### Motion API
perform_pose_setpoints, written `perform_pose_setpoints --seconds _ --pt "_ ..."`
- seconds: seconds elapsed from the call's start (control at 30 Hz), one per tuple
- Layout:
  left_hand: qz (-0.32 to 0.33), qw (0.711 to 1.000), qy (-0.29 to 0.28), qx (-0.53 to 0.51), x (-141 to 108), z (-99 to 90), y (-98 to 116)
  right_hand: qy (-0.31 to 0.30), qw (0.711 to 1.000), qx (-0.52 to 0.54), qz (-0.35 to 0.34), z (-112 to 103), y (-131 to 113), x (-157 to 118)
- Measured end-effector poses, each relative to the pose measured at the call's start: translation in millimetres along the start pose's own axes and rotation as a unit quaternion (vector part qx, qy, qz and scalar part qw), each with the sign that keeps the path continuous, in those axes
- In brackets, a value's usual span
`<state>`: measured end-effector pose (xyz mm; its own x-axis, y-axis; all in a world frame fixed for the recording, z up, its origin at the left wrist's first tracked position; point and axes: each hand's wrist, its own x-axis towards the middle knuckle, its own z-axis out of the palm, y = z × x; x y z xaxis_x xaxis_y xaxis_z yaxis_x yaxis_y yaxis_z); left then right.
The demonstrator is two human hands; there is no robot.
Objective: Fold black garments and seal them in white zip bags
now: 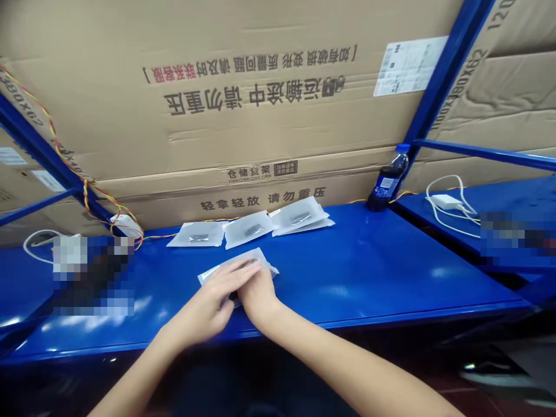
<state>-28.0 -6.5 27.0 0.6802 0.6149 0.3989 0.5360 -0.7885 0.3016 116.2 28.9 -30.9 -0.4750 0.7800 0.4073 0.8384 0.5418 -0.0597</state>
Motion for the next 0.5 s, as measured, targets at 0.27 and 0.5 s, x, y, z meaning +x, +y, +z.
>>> perform_pose_setpoints --seconds 0.27,0.5 --pt "-0.012 0.99 0.105 0.09 -44 14.1 -8 -0.032 0.998 0.058 -0.016 -38 10 -15" --pt "0.015 0.981 0.101 0.163 -47 18.7 3 -0.009 0.999 -0.02 -0.047 -16 9 -15"
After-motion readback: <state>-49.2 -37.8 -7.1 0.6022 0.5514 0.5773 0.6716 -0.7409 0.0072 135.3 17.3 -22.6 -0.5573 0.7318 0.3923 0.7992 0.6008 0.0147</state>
